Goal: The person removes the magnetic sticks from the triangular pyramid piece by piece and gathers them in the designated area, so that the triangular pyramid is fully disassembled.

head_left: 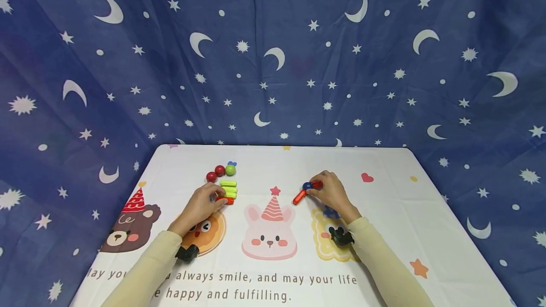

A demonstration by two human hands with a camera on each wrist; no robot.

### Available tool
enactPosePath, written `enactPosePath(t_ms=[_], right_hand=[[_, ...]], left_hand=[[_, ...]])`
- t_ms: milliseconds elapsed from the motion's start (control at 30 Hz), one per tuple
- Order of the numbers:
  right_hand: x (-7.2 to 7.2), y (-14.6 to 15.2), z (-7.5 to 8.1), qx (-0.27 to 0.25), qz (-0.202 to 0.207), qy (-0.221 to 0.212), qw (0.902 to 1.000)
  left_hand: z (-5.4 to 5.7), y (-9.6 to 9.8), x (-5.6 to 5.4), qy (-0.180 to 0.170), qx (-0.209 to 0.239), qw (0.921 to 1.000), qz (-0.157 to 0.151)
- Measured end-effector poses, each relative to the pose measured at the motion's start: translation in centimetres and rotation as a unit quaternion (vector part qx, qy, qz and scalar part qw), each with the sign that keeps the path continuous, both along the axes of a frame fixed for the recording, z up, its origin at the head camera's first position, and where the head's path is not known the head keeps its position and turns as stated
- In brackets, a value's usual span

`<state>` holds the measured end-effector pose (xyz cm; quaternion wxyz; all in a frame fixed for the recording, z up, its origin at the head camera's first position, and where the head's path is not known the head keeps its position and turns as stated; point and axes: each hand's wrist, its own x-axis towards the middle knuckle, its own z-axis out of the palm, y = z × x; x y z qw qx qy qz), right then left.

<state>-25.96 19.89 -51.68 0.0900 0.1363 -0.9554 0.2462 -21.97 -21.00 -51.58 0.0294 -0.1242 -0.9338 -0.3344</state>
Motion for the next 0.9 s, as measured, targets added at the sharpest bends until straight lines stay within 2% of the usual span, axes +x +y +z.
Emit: enactPosePath(t_ms=[300, 567, 667, 900], right_hand=[[-0.2, -0.6, 0.2, -0.003, 0.007, -0.041, 0.9991], [-0.4, -0.7, 0.1, -0.018, -0.002, -0.058, 0.9982], [-0.4, -0.7, 0.1, -0.025, 0.000, -0.062, 0.9977], [-0.3, -0.4, -0.2, -0.033, 0.000, -0.083, 0.9960]], left_hand=[[1.3, 0.6, 0.5, 0.048, 0.018, 0.9986, 0.011], [3.0, 2.6, 0.5, 0.051, 0.053, 0.9973, 0.001], [3.1, 3.5, 0.2, 0.060, 0.064, 0.9961, -0.008], [2.8, 6.1, -0.5, 0.055, 0.079, 0.9950, -0.025]])
